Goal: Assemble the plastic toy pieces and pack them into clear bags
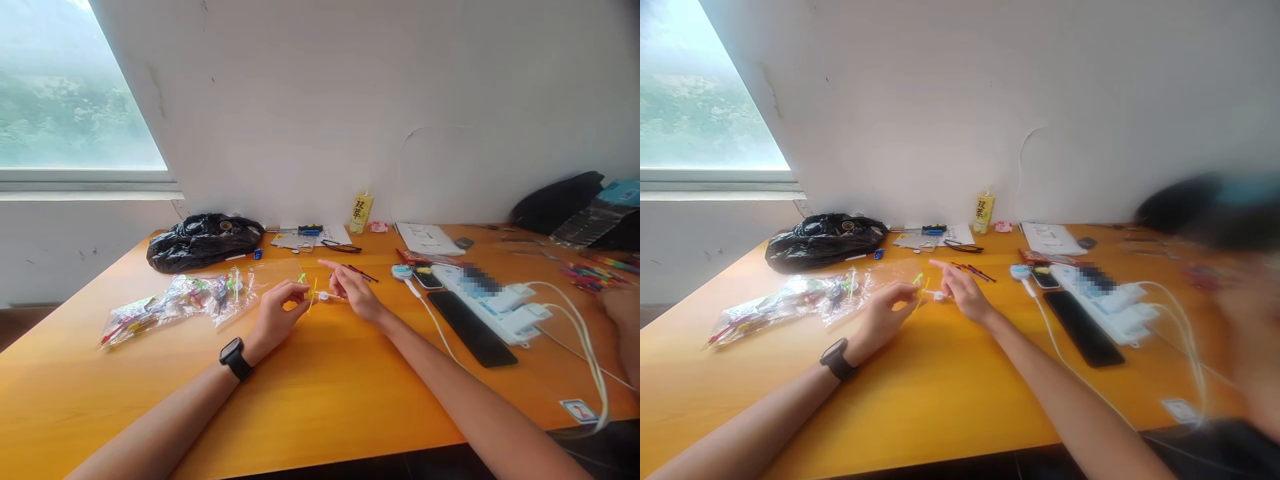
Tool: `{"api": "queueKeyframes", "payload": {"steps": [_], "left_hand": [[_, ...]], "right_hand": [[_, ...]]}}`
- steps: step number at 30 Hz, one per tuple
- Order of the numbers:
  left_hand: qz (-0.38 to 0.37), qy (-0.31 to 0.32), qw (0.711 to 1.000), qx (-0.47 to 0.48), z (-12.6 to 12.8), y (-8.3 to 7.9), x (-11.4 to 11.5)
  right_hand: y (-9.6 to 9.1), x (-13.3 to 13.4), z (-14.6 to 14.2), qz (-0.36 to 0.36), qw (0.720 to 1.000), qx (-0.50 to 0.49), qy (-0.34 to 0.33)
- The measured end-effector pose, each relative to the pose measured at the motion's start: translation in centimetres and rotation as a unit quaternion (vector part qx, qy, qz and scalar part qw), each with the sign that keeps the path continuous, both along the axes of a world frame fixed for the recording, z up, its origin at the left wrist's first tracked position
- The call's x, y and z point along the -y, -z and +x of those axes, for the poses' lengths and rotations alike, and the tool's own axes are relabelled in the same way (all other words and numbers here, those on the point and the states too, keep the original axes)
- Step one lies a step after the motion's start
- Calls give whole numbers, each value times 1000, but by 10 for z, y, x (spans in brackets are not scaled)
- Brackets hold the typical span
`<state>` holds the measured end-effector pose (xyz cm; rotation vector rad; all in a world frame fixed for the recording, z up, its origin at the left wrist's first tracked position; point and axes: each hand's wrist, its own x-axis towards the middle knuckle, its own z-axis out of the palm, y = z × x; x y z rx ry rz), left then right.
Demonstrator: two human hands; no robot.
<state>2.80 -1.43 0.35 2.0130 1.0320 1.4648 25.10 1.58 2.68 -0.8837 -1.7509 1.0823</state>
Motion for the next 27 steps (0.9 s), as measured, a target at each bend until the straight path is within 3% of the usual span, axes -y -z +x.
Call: {"api": "queueKeyframes", "payload": {"steps": [6,13,22,27], "left_hand": [[19,-7,1000,16,1,-1,-1],[7,-13,1000,12,1,-1,0],[3,12,1000,-12,1,0,0],[23,2,1000,3,1,0,-1]], "right_hand": [[1,-1,4,-9,997,69,-25],[10,-12,7,-15,1000,4,11],[3,2,-2,-34,998,-41,-41],[6,-3,4,-97,990,36,-93]]}}
